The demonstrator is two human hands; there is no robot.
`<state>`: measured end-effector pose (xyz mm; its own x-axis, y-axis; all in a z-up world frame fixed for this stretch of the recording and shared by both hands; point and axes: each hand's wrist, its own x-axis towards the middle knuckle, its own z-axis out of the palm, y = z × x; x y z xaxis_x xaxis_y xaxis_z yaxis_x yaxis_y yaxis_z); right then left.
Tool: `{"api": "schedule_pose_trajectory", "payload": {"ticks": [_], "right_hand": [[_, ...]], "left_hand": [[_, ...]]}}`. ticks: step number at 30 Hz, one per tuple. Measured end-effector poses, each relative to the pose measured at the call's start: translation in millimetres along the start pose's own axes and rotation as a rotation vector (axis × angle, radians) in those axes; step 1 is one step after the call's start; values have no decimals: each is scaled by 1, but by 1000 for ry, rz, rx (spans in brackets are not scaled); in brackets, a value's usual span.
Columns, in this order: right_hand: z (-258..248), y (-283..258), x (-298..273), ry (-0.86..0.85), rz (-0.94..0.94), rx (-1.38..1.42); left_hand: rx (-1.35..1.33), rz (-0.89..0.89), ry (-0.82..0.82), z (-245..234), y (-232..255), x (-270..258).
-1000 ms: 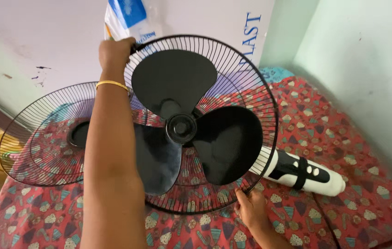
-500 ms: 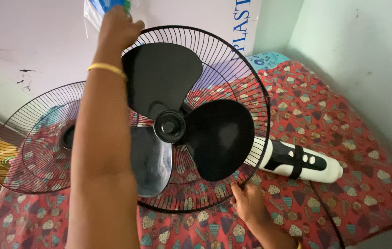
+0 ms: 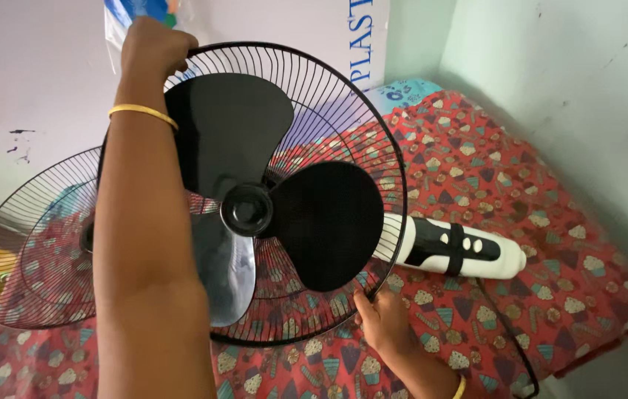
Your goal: The person removes the front grill of a black electric fan using a screwdriver, then unscrews the central hub cap to detach the fan blades. The removed parts are placed on the table beside the fan.
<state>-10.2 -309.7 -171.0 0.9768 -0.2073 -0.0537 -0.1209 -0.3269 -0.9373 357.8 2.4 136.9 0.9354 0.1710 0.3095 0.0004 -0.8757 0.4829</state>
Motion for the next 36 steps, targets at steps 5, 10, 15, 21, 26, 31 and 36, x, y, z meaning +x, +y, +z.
{"api": "schedule_pose_trajectory", "payload": {"ticks": [5, 10, 15, 21, 26, 31, 36], "right_hand": [[0, 1, 0, 23, -44, -58], [2, 6, 1, 8, 13, -25], [3, 11, 2, 48, -124, -4], [3, 8, 0, 27, -90, 3], [0, 6, 3, 10, -46, -6], [0, 4, 2, -3, -40, 64], [0, 7, 5, -23, -55, 41]], "left_hand": [[-47, 70, -69, 13, 8, 8], [143, 471, -2, 71, 87, 1], [112, 364, -6, 104, 145, -29], [73, 385, 133, 95, 150, -49], [154, 483, 12, 96, 151, -47], [378, 706, -285, 135, 202, -90], [569, 787, -391, 154, 233, -144]]}}
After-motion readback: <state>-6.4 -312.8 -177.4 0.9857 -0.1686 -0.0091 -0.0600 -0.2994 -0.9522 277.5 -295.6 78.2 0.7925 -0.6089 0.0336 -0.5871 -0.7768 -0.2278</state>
